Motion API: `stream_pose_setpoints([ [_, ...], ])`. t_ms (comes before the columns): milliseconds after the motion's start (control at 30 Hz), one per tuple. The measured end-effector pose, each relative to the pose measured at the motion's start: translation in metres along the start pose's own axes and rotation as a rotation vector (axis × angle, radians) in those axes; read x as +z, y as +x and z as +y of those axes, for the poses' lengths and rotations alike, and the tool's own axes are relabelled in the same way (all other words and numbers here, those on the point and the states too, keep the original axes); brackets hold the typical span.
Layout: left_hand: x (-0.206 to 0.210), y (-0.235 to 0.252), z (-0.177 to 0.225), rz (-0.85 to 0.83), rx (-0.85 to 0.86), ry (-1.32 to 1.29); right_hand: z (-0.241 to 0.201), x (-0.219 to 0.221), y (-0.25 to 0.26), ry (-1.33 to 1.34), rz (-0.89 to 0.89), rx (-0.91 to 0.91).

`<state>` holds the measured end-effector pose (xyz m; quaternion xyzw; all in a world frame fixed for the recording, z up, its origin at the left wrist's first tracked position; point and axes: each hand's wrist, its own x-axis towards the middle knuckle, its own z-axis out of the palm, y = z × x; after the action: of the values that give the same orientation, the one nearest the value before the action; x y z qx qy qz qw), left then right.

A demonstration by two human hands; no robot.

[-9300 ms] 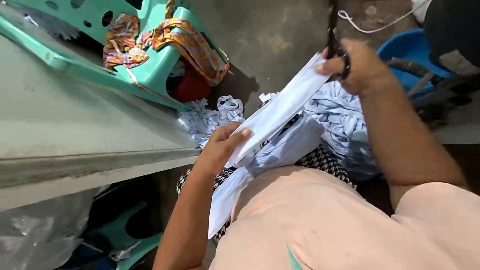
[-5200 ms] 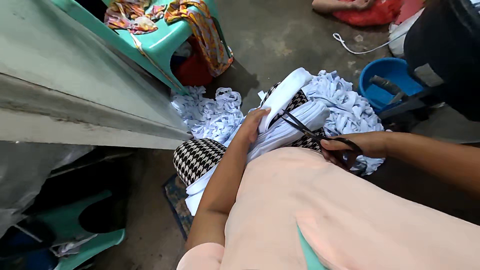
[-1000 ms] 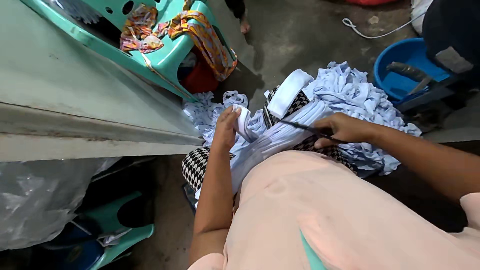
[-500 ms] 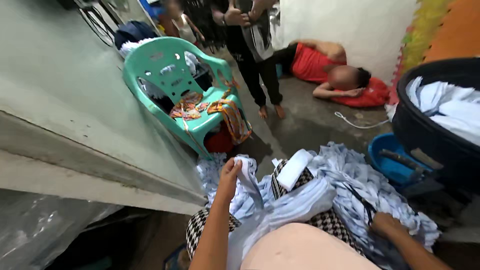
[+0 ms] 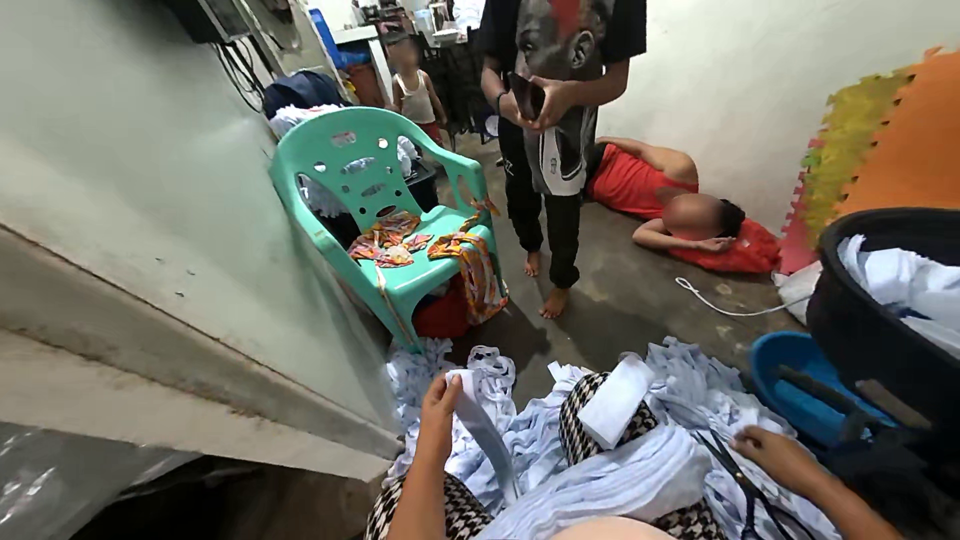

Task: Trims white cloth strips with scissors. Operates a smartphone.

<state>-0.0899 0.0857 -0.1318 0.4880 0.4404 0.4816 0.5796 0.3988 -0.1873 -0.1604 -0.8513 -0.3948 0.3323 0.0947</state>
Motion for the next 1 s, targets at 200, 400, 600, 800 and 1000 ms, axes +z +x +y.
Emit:
stream_pose_setpoints([
  [200,0.002,0.006,0.001,0.066,-0.001,-0.004,-0.149,-0.063,0.0,0.369,0.167,-0.243],
  [400,0.004,-0.001,0.007,0.065,-0.005,0.084,-0.205,-0.076,0.001,0.354,0.165,-0.226],
  [600,0.002,-0.002,0.0,0.025,-0.011,0.091,-0.18,-0.026,0.017,0.563,-0.216,-0.029],
  [800,0.008,-0.004,0.005,0.009,-0.002,0.152,-0.196,-0.009,0.02,0.725,-0.164,-0.133],
  [1000,0.015,-0.007,0.006,0.006,-0.001,0.167,-0.178,0.0,0.051,0.708,-0.303,-0.195],
])
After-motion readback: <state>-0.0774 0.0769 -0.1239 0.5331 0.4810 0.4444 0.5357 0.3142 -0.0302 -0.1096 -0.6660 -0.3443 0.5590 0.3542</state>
